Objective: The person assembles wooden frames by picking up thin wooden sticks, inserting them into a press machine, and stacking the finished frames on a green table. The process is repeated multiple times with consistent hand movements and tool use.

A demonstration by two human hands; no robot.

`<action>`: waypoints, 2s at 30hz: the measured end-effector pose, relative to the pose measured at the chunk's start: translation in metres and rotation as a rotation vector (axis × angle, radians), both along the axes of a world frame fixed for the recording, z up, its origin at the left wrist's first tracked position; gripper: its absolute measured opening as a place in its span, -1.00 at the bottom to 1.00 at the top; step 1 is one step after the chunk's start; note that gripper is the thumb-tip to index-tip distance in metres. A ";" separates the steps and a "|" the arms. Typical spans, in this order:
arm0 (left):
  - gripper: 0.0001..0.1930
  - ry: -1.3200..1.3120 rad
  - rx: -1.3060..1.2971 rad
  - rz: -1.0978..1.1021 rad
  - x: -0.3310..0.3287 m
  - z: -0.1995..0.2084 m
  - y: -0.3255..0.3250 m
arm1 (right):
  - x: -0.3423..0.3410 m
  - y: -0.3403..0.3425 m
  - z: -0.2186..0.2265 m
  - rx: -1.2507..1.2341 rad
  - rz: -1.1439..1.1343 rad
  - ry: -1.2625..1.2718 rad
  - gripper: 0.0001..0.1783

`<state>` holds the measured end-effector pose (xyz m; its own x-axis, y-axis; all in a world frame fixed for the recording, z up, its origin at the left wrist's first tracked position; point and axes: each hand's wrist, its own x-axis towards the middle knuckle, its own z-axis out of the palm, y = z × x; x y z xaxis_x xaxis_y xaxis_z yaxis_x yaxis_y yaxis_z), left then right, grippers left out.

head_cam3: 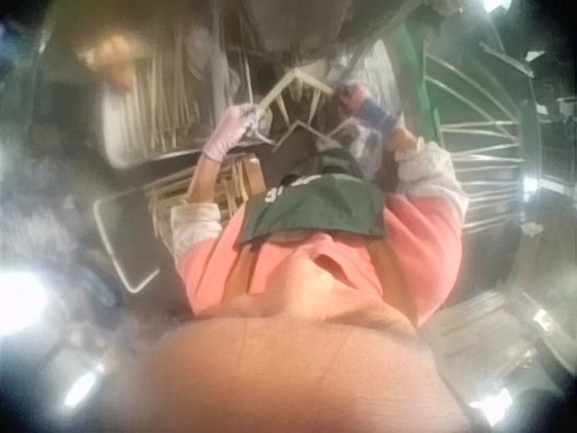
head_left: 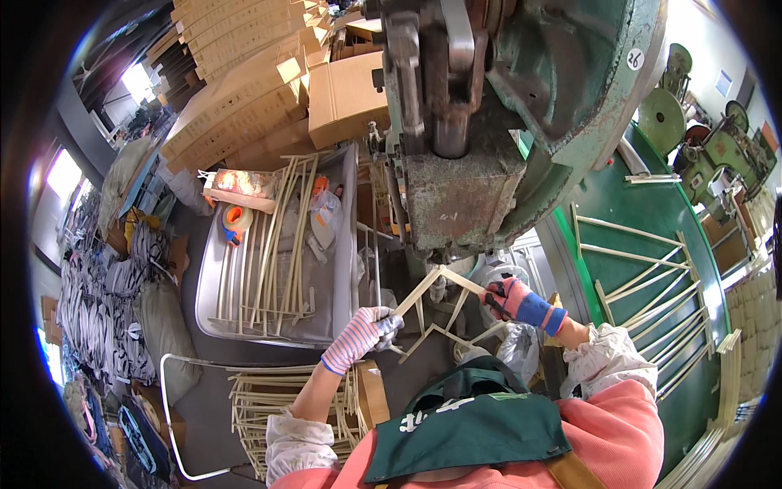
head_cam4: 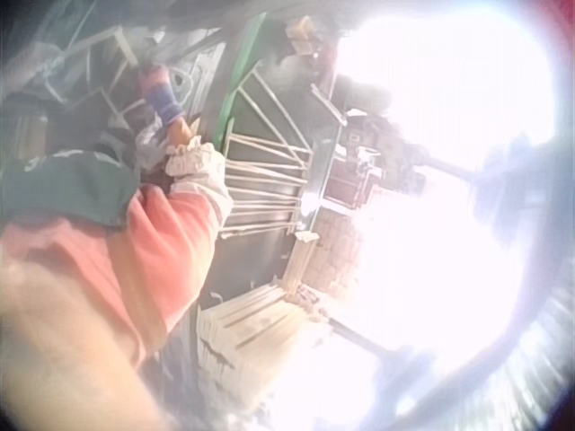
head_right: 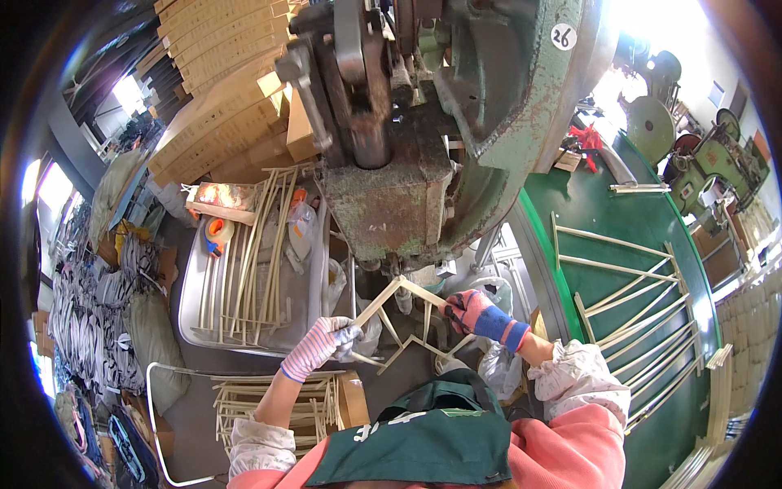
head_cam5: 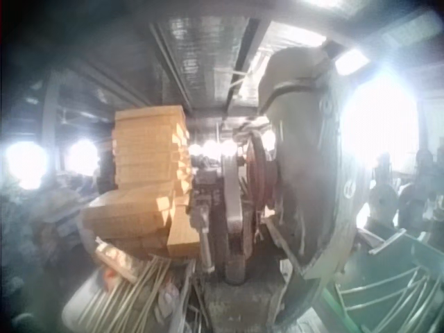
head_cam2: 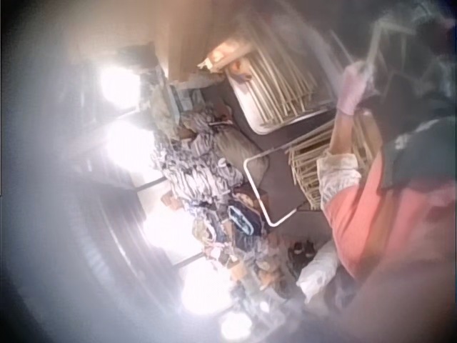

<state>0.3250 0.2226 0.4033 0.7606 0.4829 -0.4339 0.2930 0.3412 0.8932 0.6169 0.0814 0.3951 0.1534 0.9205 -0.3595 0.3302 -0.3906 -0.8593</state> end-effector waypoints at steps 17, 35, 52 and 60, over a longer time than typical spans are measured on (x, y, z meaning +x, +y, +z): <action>-0.60 0.317 0.855 0.089 -0.004 0.023 -0.037 | -0.038 -0.026 0.001 0.576 -0.162 -0.561 -0.82; -0.74 0.136 1.530 -0.140 -0.074 0.054 -0.197 | -0.010 -0.183 0.058 0.894 0.461 -0.939 -0.71; -0.69 0.205 0.860 -0.151 -0.055 0.041 -0.293 | -0.007 -0.291 0.052 1.022 -0.166 -1.143 -0.62; -0.55 -0.506 0.735 -0.462 0.005 -0.002 -0.360 | -0.119 -0.300 0.030 0.506 -0.719 0.956 -0.12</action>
<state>0.3298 -0.1375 0.4010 0.9537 0.1117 0.2794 -0.2152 -0.3960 0.8927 0.4975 -0.2189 0.4254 0.5440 0.8043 -0.2391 -0.6388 0.2123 -0.7395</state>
